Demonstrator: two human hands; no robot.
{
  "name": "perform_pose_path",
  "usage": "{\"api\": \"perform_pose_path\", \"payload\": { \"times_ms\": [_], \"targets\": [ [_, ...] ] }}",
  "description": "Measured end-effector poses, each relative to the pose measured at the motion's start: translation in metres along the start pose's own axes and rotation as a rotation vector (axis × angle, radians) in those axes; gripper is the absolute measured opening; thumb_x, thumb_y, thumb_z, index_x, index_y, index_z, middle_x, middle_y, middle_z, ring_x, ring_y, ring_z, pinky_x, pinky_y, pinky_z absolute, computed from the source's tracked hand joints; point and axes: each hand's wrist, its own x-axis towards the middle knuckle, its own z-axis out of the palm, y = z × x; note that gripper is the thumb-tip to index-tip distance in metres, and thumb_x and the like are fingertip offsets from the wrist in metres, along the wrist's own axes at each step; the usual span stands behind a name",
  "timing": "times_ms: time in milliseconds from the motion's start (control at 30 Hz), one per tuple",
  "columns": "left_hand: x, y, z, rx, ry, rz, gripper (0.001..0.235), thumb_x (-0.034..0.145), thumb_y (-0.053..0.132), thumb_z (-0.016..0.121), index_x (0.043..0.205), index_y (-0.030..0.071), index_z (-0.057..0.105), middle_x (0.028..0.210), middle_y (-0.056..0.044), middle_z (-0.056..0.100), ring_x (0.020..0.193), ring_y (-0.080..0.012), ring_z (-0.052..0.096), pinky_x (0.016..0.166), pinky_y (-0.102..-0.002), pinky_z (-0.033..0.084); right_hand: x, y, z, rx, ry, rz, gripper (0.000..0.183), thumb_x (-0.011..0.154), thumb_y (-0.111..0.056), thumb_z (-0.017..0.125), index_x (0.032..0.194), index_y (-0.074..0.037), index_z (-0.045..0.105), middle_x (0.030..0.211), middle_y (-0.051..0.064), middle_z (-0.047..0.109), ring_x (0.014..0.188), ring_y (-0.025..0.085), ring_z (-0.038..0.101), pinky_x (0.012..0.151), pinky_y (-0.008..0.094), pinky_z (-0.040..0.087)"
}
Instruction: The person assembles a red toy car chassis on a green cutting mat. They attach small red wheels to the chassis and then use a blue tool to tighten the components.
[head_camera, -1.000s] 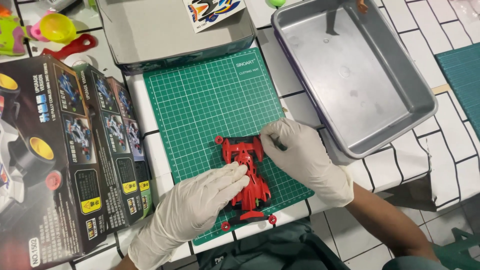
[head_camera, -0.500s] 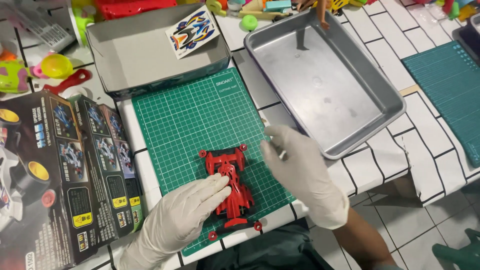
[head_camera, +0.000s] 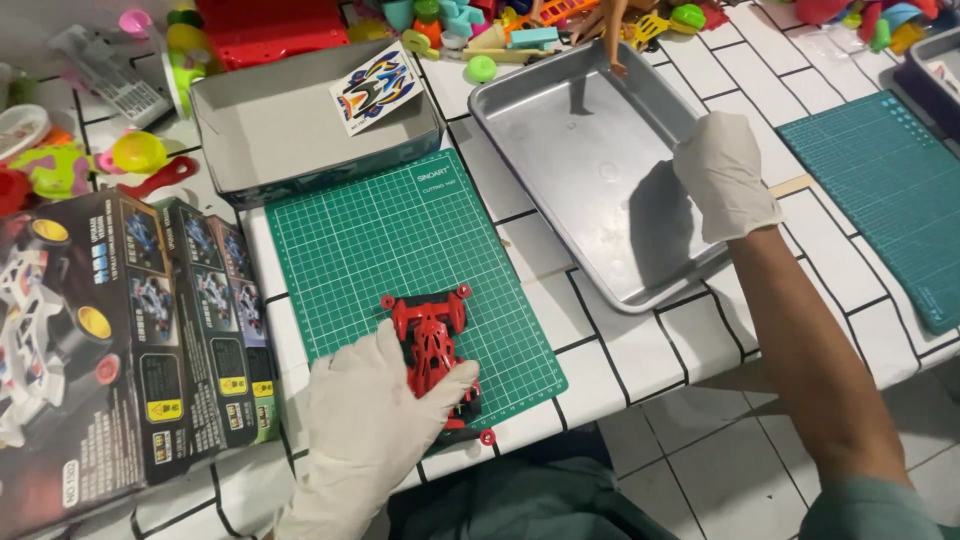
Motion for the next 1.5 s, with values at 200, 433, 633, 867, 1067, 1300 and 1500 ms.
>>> {"api": "perform_pose_path", "payload": {
  "times_ms": [200,433,633,867,1067,1300,1500],
  "targets": [
    [0.021,0.019,-0.019,0.148,0.004,0.033,0.080,0.082,0.094,0.056,0.076,0.013,0.058,0.064,-0.001,0.061,0.062,-0.0262,0.058,0.088,-0.047,0.039,0.027,0.009,0.012,-0.172,-0.079,-0.010,0.036,0.093,-0.011,0.062,0.122,0.009,0.069,0.108,0.026,0.070,0.092,0.050,0.071,0.074,0.052,0.060],
    [0.044,-0.001,-0.005,0.141,-0.289,0.219,0.100,0.089,0.084,0.050,0.147,0.003,0.050,0.093,-0.008,0.074,0.090,-0.0308,0.066,0.107,-0.055,0.032,0.030,0.027,0.012,-0.140,-0.052,-0.087,0.031,0.091,-0.008,0.064,0.117,0.003,0.076,0.106,0.026,0.070,0.087,0.052,0.070,0.069,0.055,0.060],
    [0.053,-0.017,-0.004,0.071,-0.430,0.395,0.096,0.090,0.074,0.061,0.156,0.008,0.036,0.115,-0.011,0.071,0.109,-0.0310,0.061,0.118,-0.058,0.026,0.008,0.031,-0.013,-0.045,-0.069,-0.277,0.033,0.097,0.006,0.048,0.096,0.003,0.082,0.066,0.017,0.071,0.053,0.031,0.066,0.055,0.038,0.061],
    [0.055,-0.026,0.011,0.161,-0.307,0.565,0.086,0.091,0.064,0.062,0.155,0.012,0.038,0.101,-0.009,0.067,0.095,-0.0307,0.059,0.118,-0.070,0.021,0.024,0.036,0.012,-0.126,-0.075,-0.309,0.027,0.101,-0.001,0.053,0.106,0.002,0.080,0.089,0.022,0.073,0.076,0.041,0.069,0.063,0.047,0.058],
    [0.053,-0.022,0.002,0.283,-0.419,0.581,0.088,0.092,0.065,0.056,0.162,0.020,0.026,0.107,0.000,0.063,0.095,-0.0318,0.053,0.116,-0.083,0.009,0.029,0.043,0.017,-0.372,-0.009,-0.385,0.033,0.098,-0.014,0.052,0.110,-0.009,0.083,0.091,0.020,0.076,0.082,0.045,0.071,0.066,0.049,0.057],
    [0.059,-0.026,-0.011,0.045,-0.557,0.568,0.080,0.092,0.053,0.061,0.159,0.026,0.028,0.131,-0.005,0.057,0.111,-0.0366,0.052,0.120,-0.079,-0.004,-0.023,0.016,-0.002,-0.087,0.064,-0.500,0.023,0.089,-0.015,0.058,0.094,-0.016,0.081,0.080,0.001,0.067,0.082,0.017,0.061,0.075,0.027,0.047],
    [0.065,-0.032,-0.008,-0.073,-0.515,0.596,0.082,0.087,0.054,0.070,0.157,0.029,0.037,0.125,-0.007,0.062,0.109,-0.0356,0.055,0.121,-0.073,0.007,-0.201,-0.129,-0.057,0.824,-0.497,0.200,0.029,0.086,0.004,0.054,0.105,-0.003,0.075,0.103,0.010,0.070,0.095,0.019,0.060,0.091,0.029,0.046]
  ]
}}
